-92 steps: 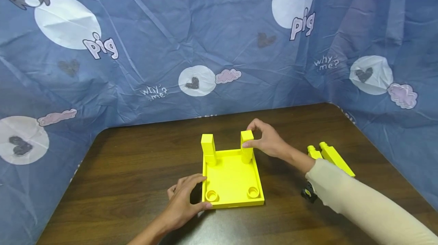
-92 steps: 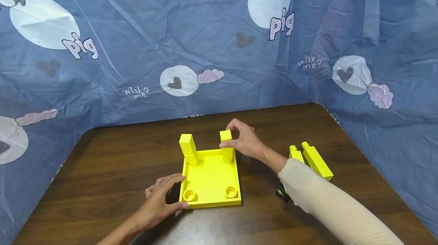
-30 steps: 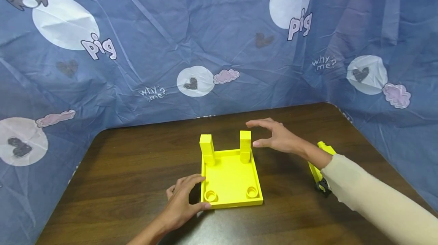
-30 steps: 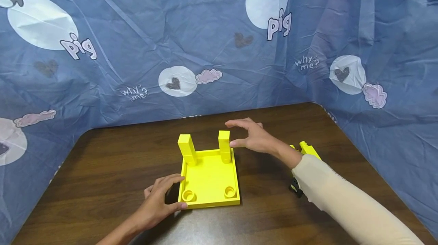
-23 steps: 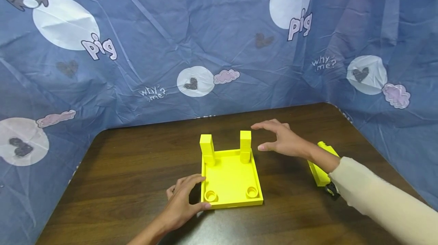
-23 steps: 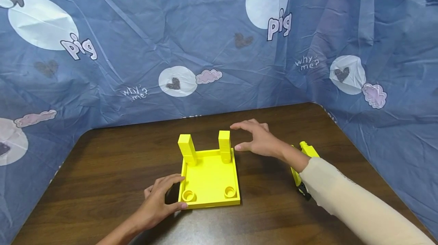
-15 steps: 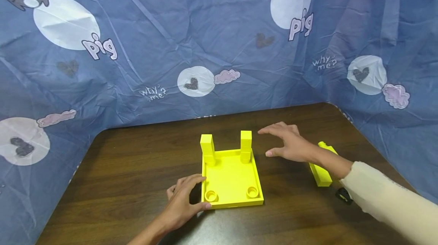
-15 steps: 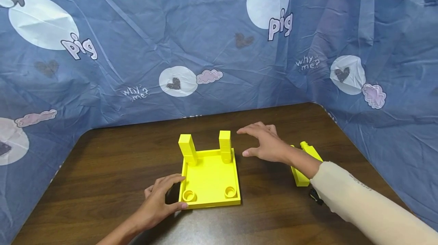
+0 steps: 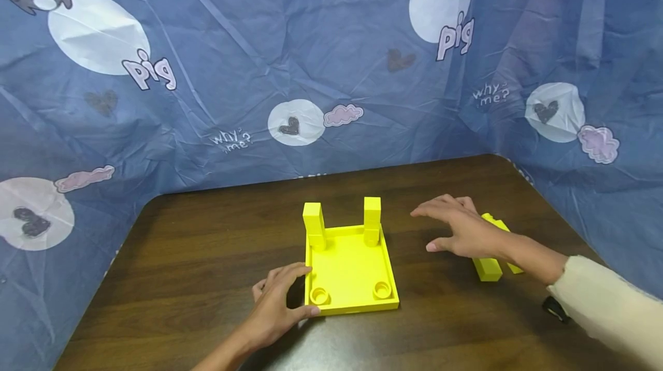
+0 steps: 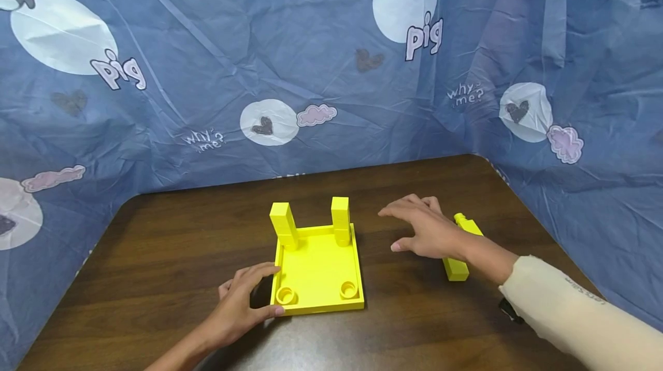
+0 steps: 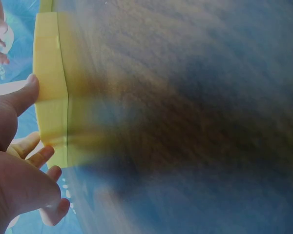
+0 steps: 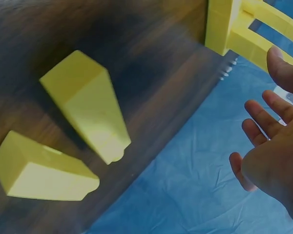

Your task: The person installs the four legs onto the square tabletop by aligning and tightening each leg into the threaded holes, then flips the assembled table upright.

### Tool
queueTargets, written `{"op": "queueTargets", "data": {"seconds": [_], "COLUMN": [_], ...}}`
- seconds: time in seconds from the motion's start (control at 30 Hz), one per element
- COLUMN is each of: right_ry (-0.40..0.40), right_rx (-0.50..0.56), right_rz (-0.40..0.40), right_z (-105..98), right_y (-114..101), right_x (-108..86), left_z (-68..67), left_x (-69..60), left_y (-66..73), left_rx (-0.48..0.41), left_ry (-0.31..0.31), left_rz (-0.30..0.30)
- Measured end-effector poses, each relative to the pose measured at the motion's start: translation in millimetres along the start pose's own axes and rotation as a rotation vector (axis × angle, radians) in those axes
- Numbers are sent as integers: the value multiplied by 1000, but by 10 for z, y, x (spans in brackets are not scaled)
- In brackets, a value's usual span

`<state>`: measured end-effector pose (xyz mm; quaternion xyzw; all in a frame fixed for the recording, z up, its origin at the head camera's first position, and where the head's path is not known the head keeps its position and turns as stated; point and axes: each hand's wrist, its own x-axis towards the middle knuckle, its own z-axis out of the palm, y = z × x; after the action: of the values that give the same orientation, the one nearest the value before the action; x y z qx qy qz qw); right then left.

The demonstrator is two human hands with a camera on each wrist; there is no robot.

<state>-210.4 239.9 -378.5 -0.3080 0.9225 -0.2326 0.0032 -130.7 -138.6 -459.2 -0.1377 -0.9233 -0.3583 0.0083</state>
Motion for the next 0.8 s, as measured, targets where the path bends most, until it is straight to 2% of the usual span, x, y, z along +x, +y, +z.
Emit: {"op": "queueTargets", "data": {"seconds": [0.23,0.6,0.8], "right_ry": [-1,-34,-32], "right_rx": [-74,-196,-254], "right_rz": [-37,-44,-85], "right_z": [4,-8,-25], "right_y": [68,293,395], "right_x": [-146,-374,-468], "left_z": [-6,22,10], "left_x": [3,3,9], "left_y": [-7,-17,-20], "left_rx": [-1,-4,-9], "left_ry": [-7,5,8], "left_rz": [-7,5,12]}}
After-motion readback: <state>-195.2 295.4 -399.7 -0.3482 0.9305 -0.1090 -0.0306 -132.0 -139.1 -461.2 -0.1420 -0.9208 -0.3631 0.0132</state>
